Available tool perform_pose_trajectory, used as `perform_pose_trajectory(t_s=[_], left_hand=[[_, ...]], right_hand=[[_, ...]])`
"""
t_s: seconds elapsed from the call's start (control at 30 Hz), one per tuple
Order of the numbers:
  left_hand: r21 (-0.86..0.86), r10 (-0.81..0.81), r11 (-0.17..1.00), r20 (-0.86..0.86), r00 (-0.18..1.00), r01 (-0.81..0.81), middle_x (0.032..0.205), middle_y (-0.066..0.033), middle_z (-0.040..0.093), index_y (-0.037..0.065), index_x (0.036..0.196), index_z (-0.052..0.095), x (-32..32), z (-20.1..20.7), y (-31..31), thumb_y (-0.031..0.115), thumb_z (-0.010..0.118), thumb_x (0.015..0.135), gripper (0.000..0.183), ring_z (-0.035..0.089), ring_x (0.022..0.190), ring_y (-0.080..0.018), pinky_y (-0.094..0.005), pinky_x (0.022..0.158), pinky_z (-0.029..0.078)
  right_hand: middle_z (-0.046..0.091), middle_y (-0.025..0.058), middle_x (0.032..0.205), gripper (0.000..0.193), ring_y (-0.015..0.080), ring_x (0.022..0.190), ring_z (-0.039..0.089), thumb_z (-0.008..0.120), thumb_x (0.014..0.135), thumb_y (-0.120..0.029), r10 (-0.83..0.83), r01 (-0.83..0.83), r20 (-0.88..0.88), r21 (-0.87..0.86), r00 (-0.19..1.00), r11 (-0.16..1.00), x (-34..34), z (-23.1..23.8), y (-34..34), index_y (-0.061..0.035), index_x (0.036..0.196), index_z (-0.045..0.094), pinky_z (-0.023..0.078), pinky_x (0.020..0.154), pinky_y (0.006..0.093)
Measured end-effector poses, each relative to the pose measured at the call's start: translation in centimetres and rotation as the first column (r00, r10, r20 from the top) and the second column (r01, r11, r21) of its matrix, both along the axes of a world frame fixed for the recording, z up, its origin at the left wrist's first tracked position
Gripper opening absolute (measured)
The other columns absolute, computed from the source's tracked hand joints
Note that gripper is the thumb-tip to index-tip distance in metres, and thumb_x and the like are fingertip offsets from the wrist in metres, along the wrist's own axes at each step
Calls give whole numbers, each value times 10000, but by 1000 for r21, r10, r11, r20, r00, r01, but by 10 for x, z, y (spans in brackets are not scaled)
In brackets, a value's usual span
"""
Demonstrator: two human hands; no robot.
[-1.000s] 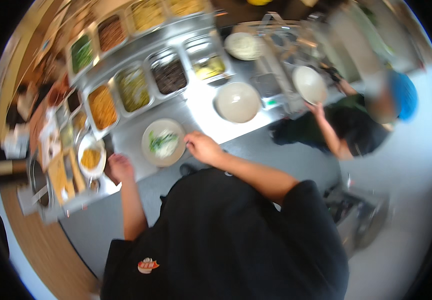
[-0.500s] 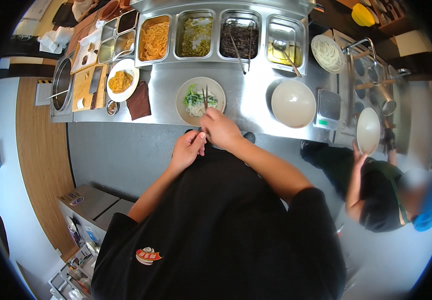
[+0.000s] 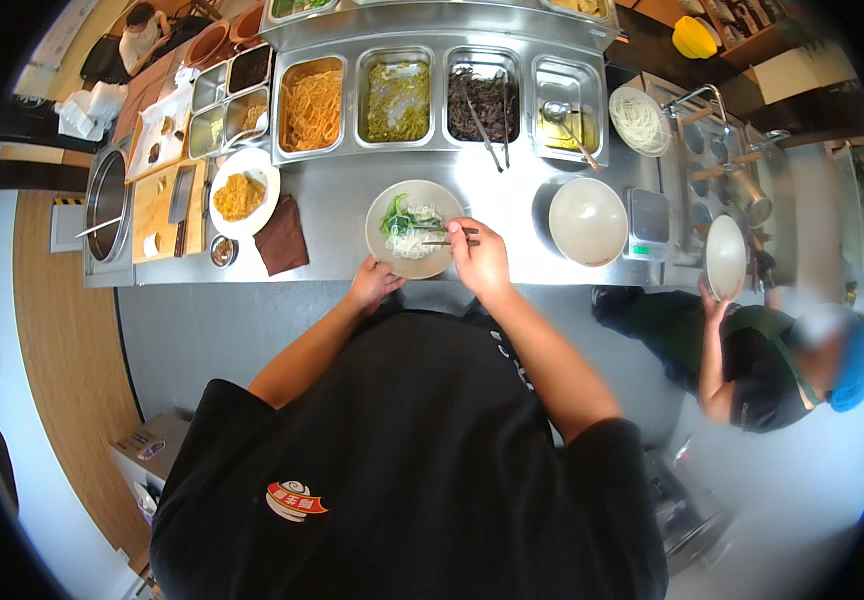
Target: The person assembles a noodle dish by placing noodles and green vegetables into a bowl. They use chopsticks to arrange the ingredients and tongs to add toppings from various containers on the counter.
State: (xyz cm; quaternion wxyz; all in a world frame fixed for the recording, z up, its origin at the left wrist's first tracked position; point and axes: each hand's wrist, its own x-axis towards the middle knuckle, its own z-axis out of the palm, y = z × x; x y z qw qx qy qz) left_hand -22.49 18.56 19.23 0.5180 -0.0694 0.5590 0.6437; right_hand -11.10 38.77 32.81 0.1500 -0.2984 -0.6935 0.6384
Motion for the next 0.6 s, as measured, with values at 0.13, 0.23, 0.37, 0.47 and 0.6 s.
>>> perform_pose_trajectory(t_s=[0.13, 0.23, 0.37, 0.47, 0.6], left_hand=[[-74, -95, 993, -102, 990, 88, 1171, -111, 614, 51, 1284, 432, -11, 40, 4, 98, 441, 939, 348, 649, 1005, -240, -360, 843, 553], [-89, -125, 989, -128, 984, 115, 1158, -109, 625, 50, 1278, 452, -16, 69, 12, 89, 426, 933, 348, 663, 967, -226, -353, 841, 553], [-39, -155, 988, -133, 979, 151, 1120, -113, 639, 47, 1261, 477, -16, 109, 29, 96, 428, 934, 334, 670, 947, -221, -345, 839, 555], [-41, -231, 973, -149, 962, 227, 1090, -114, 645, 38, 1244, 490, -10, 118, 37, 103, 435, 936, 319, 665, 949, -218, -342, 841, 555], [-28, -157, 988, -111, 981, 155, 1078, -117, 644, 31, 1255, 483, -9, 132, 42, 107, 446, 935, 331, 661, 955, -223, -343, 855, 545]], right_hand=[[660, 96, 791, 253, 138, 654, 637, 518, 996, -195, -80, 77, -37, -69, 996, 995, -5, 1, -6, 31, 1020, 630, 528, 623, 263], [662, 104, 802, 226, 159, 646, 656, 497, 1001, -166, -154, 142, -108, -113, 982, 983, 2, -5, 4, 33, 1007, 605, 541, 614, 269], [662, 171, 805, 268, 220, 592, 674, 454, 1018, -184, -341, 295, -117, -297, 933, 908, 19, 5, 19, 55, 950, 554, 576, 565, 300], [633, 132, 755, 311, 217, 608, 670, 471, 1017, -251, -407, 353, -135, -303, 903, 885, 21, 9, 38, 30, 925, 571, 563, 591, 299], [629, 118, 735, 313, 203, 598, 656, 470, 1016, -252, -345, 306, -122, -257, 931, 916, 27, 14, 53, 25, 921, 581, 553, 584, 303]])
